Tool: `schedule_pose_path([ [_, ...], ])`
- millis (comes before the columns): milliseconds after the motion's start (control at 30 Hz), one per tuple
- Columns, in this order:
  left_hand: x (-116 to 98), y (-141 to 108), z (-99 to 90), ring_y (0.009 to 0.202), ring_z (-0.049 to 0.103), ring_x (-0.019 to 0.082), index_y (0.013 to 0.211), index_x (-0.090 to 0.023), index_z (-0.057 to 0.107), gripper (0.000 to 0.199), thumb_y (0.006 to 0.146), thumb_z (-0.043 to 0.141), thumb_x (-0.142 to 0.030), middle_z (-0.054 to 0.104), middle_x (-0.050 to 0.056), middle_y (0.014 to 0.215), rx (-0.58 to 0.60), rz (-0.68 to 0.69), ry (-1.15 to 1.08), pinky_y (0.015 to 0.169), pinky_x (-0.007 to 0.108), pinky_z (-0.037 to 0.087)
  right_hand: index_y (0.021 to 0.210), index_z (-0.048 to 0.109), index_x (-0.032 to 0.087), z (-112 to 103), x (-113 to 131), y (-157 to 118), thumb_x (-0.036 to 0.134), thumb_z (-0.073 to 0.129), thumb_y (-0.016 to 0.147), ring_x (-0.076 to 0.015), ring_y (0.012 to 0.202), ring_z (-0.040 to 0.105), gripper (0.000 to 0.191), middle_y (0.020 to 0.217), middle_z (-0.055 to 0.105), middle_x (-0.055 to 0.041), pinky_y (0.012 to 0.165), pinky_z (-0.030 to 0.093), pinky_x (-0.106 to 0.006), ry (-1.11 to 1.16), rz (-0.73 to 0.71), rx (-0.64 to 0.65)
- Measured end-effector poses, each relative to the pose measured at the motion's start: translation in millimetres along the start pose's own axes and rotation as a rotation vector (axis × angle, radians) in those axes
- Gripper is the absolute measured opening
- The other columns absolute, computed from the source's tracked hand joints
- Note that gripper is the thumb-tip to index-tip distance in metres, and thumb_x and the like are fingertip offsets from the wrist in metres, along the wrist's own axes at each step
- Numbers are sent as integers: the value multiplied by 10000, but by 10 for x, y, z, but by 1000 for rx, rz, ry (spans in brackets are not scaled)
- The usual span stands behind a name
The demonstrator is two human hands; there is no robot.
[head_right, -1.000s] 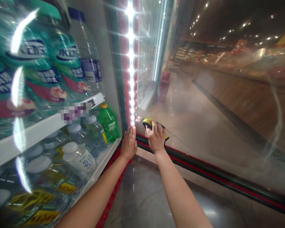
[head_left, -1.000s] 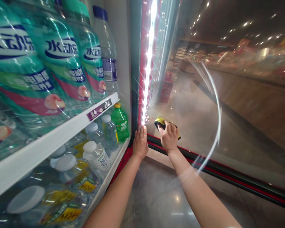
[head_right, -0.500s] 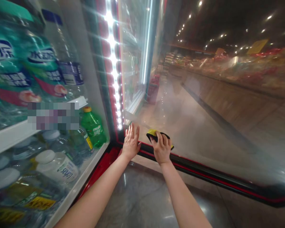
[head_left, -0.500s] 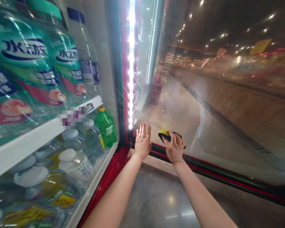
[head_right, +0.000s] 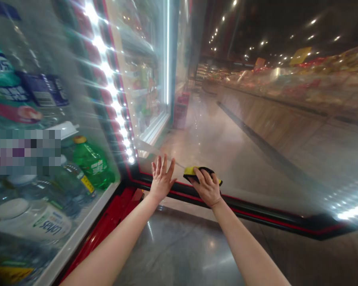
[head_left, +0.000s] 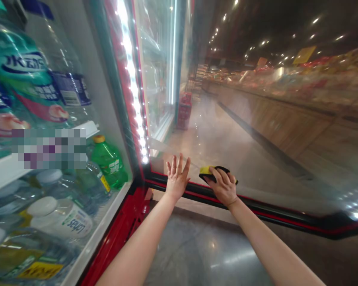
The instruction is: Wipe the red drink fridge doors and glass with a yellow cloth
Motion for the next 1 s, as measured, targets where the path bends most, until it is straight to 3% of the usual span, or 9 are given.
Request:
schedule_pose_path([
  [100, -74, 42, 15, 1543, -15, 409, 1628, -245, 7, 1153, 784, 791, -181, -29, 182, 1688, -15, 1, -6, 1202, 669, 257, 1030, 757, 350, 36, 5, -119, 309, 696, 934, -202, 1150, 565, 121, 1274, 712, 10, 1036, 355, -381, 51, -36, 46],
  [233, -154, 75, 15, 1532, -50, 409, 1620, -229, -67, 1187, 791, 780, -164, -48, 200, 1679, -63, -6, -1, 1196, 681, 261, 1235, 696, 379, -19, -235, 172, 299, 678, 945, -210, 1149, 573, 302, 1319, 691, -22, 1050, 350, -384, 32, 49, 36],
  [333, -246, 96, 19, 1537, -23, 381, 1609, -195, -110, 1173, 821, 758, -185, 32, 218, 1675, -81, 1, 7, 1215, 680, 208, 1265, 679, 384, -105, -413, 249, 281, 679, 947, -218, 1189, 573, 335, 1343, 679, -27, 1083, 333, -397, 22, 120, -8],
  [500, -491, 123, 81, 1542, 7, 335, 1621, -247, -30, 1076, 855, 722, -181, 60, 162, 1679, -73, 139, -2, 1237, 611, 230, 1152, 722, 353, -128, -485, -347, 292, 665, 952, -209, 1249, 561, 217, 1410, 641, 19, 1162, 304, -431, 126, -120, 140],
  [600, -612, 150, 116, 1542, -2, 331, 1623, -256, 17, 1050, 851, 722, -166, 81, 141, 1679, -76, 193, -17, 1242, 588, 242, 1091, 734, 342, -229, -703, -683, 297, 684, 940, -181, 1216, 587, 165, 1380, 663, 37, 1157, 332, -393, 152, -234, 169],
  [733, -754, 254, 86, 1545, 22, 327, 1623, -261, 38, 1007, 874, 708, -197, 138, 135, 1672, -118, 226, -17, 1251, 607, 189, 1066, 740, 356, -361, -1018, -581, 292, 714, 922, -176, 1234, 580, 160, 1316, 703, 28, 1173, 303, -375, 54, -35, 44],
  [833, -869, 359, 37, 1549, 32, 321, 1623, -260, 40, 996, 883, 705, -215, 138, 133, 1671, -142, 253, -11, 1257, 597, 176, 1134, 727, 372, -321, -1001, -382, 261, 685, 936, -206, 1295, 542, 231, 1348, 684, 5, 1209, 245, -428, -1, 152, -8],
  [900, -941, 409, 21, 1549, 26, 322, 1623, -263, 38, 996, 883, 702, -204, 115, 127, 1674, -142, 276, -3, 1258, 586, 191, 1147, 722, 364, -270, -931, -356, 261, 668, 945, -215, 1321, 522, 233, 1372, 669, 4, 1229, 216, -455, 11, 150, 7],
  [1000, -1040, 436, 28, 1548, 25, 326, 1622, -270, 21, 962, 902, 647, -148, 75, 123, 1679, -138, 307, 10, 1255, 588, 207, 1127, 723, 343, -279, -956, -543, 293, 663, 955, -193, 1304, 536, 190, 1405, 646, 28, 1236, 243, -443, 73, -26, 89],
])
Point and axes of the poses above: each hand's wrist, its own y-axis towards the middle knuckle, its own z-axis out of the palm, x = y × z, the point moved 5 cm from there along y, towards the middle knuckle
